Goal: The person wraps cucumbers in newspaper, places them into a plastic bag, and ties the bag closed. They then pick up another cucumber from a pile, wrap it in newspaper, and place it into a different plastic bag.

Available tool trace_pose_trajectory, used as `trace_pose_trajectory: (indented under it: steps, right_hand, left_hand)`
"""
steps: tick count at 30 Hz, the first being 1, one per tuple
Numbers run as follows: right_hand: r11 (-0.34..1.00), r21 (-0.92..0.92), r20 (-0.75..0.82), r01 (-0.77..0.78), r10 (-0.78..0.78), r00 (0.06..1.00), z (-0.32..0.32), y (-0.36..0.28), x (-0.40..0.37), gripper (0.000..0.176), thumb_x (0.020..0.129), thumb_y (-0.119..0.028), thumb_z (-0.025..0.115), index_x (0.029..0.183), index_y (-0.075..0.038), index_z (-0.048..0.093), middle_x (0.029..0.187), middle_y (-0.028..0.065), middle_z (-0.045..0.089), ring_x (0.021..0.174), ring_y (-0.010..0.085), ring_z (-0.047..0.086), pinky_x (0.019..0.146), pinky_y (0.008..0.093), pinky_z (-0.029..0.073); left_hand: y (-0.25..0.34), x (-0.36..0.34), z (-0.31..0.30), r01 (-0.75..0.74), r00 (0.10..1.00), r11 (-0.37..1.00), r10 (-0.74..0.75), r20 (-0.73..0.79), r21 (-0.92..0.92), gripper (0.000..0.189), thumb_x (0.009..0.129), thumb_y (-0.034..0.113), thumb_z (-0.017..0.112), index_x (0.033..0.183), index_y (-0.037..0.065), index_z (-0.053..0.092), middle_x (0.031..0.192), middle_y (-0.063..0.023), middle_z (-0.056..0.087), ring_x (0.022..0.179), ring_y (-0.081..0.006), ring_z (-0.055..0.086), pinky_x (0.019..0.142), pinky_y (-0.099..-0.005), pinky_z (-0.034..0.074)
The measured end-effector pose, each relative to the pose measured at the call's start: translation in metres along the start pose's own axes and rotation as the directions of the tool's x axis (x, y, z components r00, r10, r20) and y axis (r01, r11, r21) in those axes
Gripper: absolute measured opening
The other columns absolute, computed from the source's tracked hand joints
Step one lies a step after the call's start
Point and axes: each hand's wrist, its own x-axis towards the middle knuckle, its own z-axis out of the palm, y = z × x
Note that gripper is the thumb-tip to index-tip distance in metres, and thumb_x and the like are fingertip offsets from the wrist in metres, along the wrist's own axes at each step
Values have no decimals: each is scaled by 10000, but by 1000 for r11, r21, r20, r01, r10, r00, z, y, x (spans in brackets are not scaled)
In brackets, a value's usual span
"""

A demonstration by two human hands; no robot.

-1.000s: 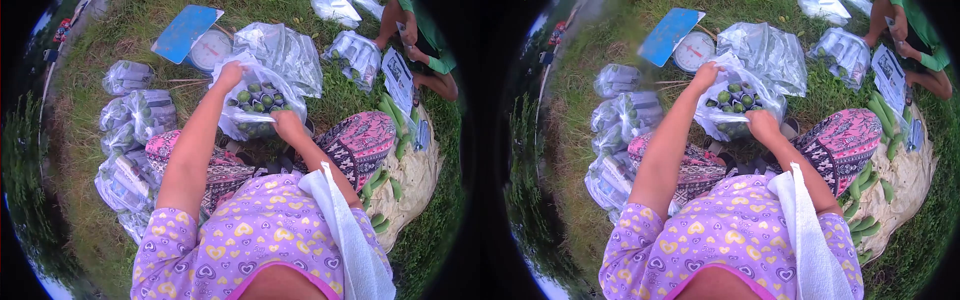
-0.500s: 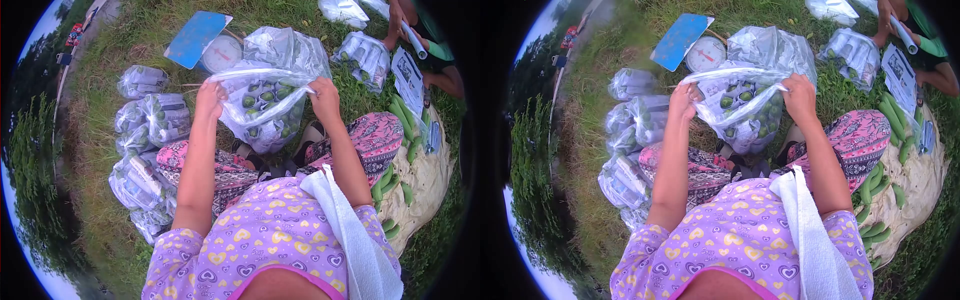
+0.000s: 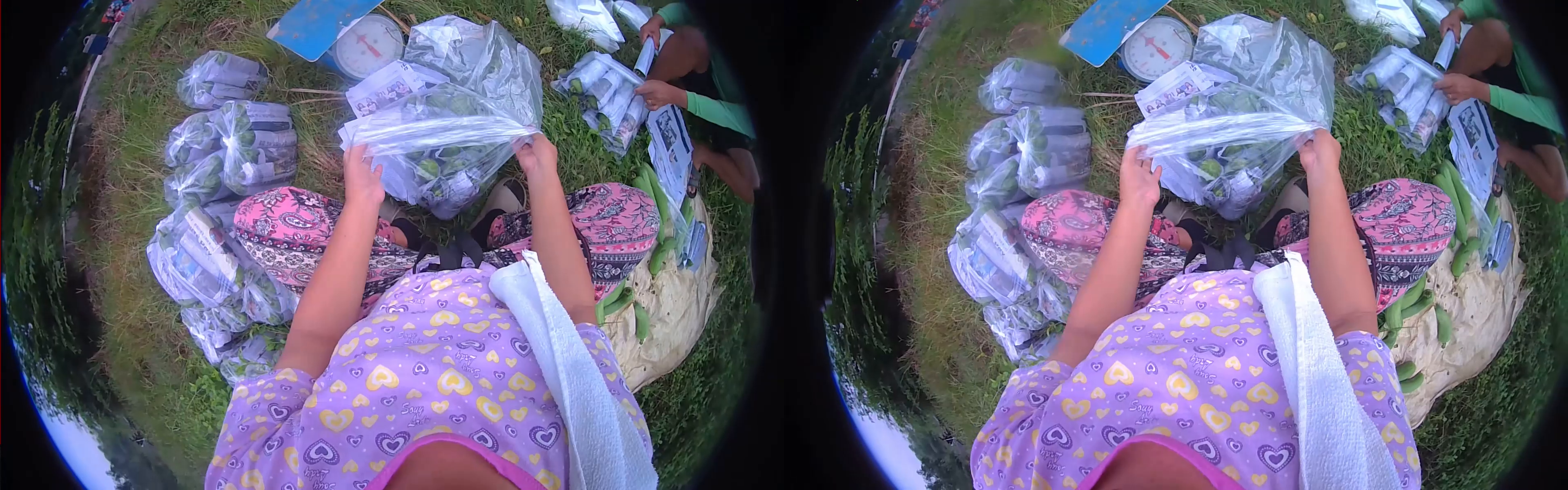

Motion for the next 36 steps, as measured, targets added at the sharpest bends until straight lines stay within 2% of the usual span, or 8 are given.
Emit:
trace_pose_trajectory:
  steps: [4,8,13,16,20,27,34,36]
  right_hand:
    - [985,162,-32,50,-46,998,-11,12,24,206,858,5,400,1037,63,483,978,158,561,788,258,587,620,370,497]
    - [994,-44,-89,105,-108,990,-35,25,47,131,851,-15,456,967,33,495,838,122,566,627,216,558,499,321,445]
    - [976,-219,-186,0,-42,982,-38,39,54,70,845,-69,517,908,-50,541,777,78,551,587,167,517,471,295,411]
    - [935,-350,-220,-56,-25,975,-53,52,55,118,849,-122,541,955,-69,545,811,59,558,646,165,522,534,323,434]
    - [784,-558,-207,-274,188,960,-77,49,42,331,834,-234,598,1128,-104,521,1024,38,563,907,201,534,785,406,428]
    - [902,-406,194,-147,242,951,-47,42,-16,753,854,-587,377,1376,-50,297,1439,113,287,1318,272,244,1065,509,91]
    - [996,-82,368,44,-11,930,-9,50,6,854,837,-666,370,1380,-16,262,1424,143,302,1311,296,283,1060,480,212]
    - [1000,-1,141,24,-23,990,-3,44,-7,775,874,-596,328,1353,13,294,1407,142,330,1297,284,317,1045,486,249]
  left_hand:
    - [-53,-32,14,-119,989,920,77,125,372,1007,714,452,724,1403,52,108,1437,-171,192,1339,-307,170,1072,-444,154]
    - [-57,15,30,-400,897,878,316,310,261,1076,680,327,787,1411,6,66,1429,-197,156,1269,-280,288,1049,-357,252]
    - [-47,43,67,-386,902,914,344,262,129,306,892,229,541,1064,-20,591,1014,-76,609,1032,-201,524,919,-325,373]
    - [-58,59,53,-408,913,859,376,158,311,285,898,242,510,923,-17,625,951,-119,640,938,-259,568,868,-351,395]
    - [-90,62,32,-219,871,272,488,62,937,334,896,225,452,1018,-74,539,1078,-229,528,994,-353,511,872,-423,399]
    - [-110,81,23,-217,889,588,448,-91,780,371,877,206,451,1093,-92,497,1110,-282,500,1046,-427,474,914,-457,366]
    - [-113,91,17,-238,917,654,395,-56,718,403,845,194,480,1118,-102,455,1132,-296,480,1080,-425,456,939,-449,352]
    - [-117,98,9,-285,911,707,409,-45,647,407,840,196,480,1115,-104,457,1133,-301,480,1085,-428,453,941,-444,349]
